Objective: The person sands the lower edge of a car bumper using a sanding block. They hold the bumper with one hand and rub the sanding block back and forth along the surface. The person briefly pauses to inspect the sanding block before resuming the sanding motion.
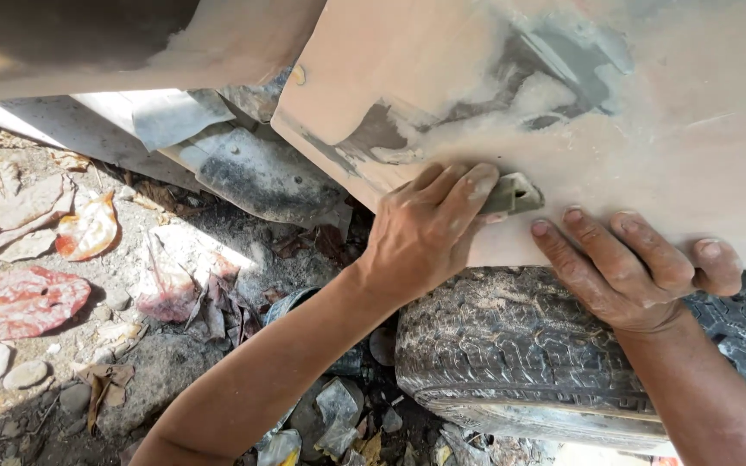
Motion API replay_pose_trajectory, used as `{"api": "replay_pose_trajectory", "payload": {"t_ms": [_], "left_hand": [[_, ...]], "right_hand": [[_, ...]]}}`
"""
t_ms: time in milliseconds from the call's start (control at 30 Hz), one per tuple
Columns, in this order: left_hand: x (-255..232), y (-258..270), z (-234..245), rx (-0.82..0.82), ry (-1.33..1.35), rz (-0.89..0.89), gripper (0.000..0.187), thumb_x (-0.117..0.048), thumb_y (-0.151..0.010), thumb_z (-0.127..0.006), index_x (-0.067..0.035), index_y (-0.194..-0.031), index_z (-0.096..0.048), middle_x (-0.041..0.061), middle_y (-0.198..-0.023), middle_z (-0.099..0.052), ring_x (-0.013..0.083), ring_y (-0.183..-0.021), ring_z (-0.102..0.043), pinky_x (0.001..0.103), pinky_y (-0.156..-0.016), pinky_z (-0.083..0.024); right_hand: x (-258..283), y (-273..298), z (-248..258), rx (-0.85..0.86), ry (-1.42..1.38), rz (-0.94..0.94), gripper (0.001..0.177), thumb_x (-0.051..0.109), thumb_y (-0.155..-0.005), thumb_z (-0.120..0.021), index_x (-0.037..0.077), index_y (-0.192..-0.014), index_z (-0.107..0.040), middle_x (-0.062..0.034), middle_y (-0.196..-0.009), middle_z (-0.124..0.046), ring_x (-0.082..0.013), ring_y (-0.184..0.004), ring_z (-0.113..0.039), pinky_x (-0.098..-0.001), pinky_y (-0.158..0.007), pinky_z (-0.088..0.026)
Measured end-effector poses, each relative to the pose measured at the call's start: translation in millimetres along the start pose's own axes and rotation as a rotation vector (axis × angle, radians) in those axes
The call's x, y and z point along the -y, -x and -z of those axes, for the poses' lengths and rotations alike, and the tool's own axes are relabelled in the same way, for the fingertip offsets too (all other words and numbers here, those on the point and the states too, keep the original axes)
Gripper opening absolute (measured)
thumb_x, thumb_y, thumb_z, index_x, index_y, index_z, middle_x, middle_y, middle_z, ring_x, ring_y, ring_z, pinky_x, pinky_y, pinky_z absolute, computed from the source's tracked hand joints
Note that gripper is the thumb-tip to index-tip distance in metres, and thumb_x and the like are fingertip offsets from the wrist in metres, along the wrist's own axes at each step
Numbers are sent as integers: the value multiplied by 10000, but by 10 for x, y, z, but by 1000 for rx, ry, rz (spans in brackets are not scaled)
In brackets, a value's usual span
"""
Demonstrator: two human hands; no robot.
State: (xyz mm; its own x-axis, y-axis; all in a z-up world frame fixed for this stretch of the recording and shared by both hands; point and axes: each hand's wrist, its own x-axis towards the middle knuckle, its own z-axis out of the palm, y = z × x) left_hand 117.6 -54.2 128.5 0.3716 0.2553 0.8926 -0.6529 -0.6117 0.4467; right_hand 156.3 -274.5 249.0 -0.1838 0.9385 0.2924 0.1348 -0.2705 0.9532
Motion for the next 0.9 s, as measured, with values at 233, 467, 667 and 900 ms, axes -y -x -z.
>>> {"api": "replay_pose_trajectory", "payload": {"t_ms": [233, 467, 667, 900], "left_hand": [[135, 237, 7, -63, 38, 76, 365, -23, -894, -706, -49, -1219, -541, 143, -1068, -754, 253, -821, -751, 394, -815, -654], [324, 354, 74, -25, -29, 33, 270, -149, -990, -653, -45, -1219, -556, 77, -1040, -721, 217, -875, -699, 314, -665, -618], [193, 262, 108, -38, 12, 15, 337, -118, -941, -702, -18, -1232, -564, 123, -1143, -696, 281, -1026, -714, 397, -856, -608], [535, 651, 175, 34, 2, 124, 307, -43, -924, -619, -16, -1226, -576, 147, -1040, -742, 289, -869, -725, 373, -698, -618]], "right_hand": [[21, 32, -80, -109, -89, -33, 126, 402, -1053, -799, 411, -1171, -841, 209, -1272, -737, -59, -1247, -486, -402, -1191, -98], [90, 76, -65, -73, -110, -66, 147, 417, -1034, -911, 439, -1166, -852, 217, -1246, -756, -83, -1222, -489, -420, -1185, -85], [38, 4, 8, -53, -94, -35, 110, 428, -1042, -911, 436, -1141, -866, 224, -1178, -778, -81, -1189, -485, -413, -1199, -80], [66, 70, -79, -123, -138, -15, 188, 281, -1021, -994, 384, -1152, -909, 147, -1222, -790, -152, -1170, -516, -463, -1160, -112]]}}
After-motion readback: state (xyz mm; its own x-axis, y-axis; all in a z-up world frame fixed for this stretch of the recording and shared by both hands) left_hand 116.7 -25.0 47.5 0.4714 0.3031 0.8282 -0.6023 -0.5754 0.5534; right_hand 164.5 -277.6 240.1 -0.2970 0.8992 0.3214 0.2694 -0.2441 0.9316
